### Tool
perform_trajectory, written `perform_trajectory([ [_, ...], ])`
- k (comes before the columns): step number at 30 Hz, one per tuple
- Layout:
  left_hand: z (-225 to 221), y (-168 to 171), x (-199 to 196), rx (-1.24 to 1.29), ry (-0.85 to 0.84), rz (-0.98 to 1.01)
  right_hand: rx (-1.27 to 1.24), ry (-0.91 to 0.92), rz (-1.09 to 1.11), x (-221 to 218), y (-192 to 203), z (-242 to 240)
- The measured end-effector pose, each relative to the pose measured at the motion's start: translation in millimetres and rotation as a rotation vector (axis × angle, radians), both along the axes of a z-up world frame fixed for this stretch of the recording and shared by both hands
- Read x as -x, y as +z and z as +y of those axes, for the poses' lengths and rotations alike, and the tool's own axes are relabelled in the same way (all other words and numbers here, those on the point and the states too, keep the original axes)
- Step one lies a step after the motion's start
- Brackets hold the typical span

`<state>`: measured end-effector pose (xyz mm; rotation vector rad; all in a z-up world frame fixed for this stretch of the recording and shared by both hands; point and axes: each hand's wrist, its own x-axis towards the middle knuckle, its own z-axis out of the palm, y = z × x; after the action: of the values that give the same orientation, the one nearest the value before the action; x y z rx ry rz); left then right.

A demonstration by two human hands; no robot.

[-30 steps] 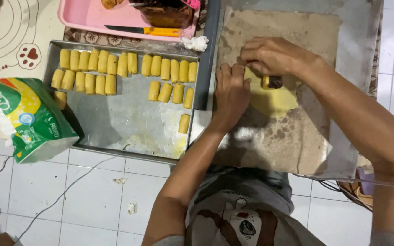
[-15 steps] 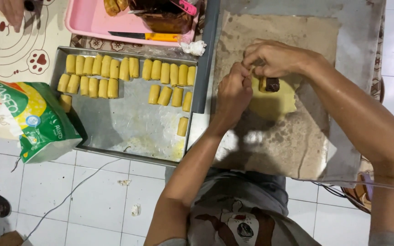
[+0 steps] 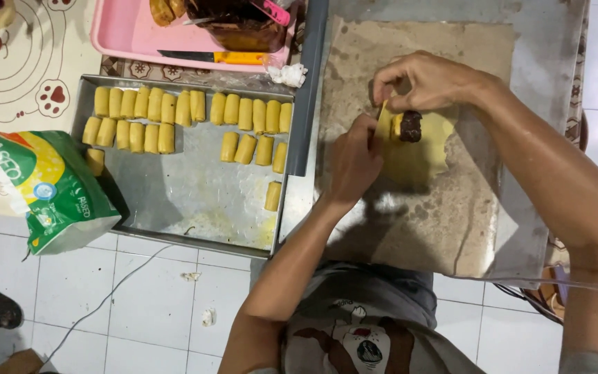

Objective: The person places chocolate paste onto dough using a spoon, folds the dough, flattens it with a plastic pipe, and rolls it into a cylinder by hand.

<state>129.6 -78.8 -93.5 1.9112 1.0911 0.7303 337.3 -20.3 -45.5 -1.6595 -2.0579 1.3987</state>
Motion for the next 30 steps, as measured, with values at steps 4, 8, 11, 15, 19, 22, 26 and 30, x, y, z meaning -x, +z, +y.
perform_trajectory([
  [4,-3.8,5.2,0.1,-0.014,0.003,-0.077,-0.005,0.058,-0.047,-3.9,-2.2,1.5],
  [8,-5.3,3.7,-2.0,0.034,0.024,-0.112,0.045,0.003,-0.142,0.8,23.0,-0.6],
  [11,-8.1,4.8,-4.6,0.083,0.028,-0.131,0.108,-0.061,-0.108,-0.7,31.3,-2.2],
  [15,-12.2,3.2,-8.5,0.043,0.042,-0.150,0.119,-0.080,-0.053,-7.5,28.0,-6.6],
  [19,-12.6,4.8,-7.2,-0.053,0.033,-0.170,0.145,-0.136,-0.055,-5.8,34.5,-13.3],
  [22,-13.7,4.6,-8.5,-0.002,0.040,-0.138,0.145,-0.139,-0.063,-0.9,39.6,-12.7],
  [26,-13.0,-5.3,-11.0,-0.031,0.048,-0.173,0.141,-0.128,-0.074,0.2,34.7,-11.7],
  [30,-9.8,-14.3,-8.9,-0.052,0.045,-0.213,0.110,-0.138,-0.094,-0.6,28.7,-11.8],
])
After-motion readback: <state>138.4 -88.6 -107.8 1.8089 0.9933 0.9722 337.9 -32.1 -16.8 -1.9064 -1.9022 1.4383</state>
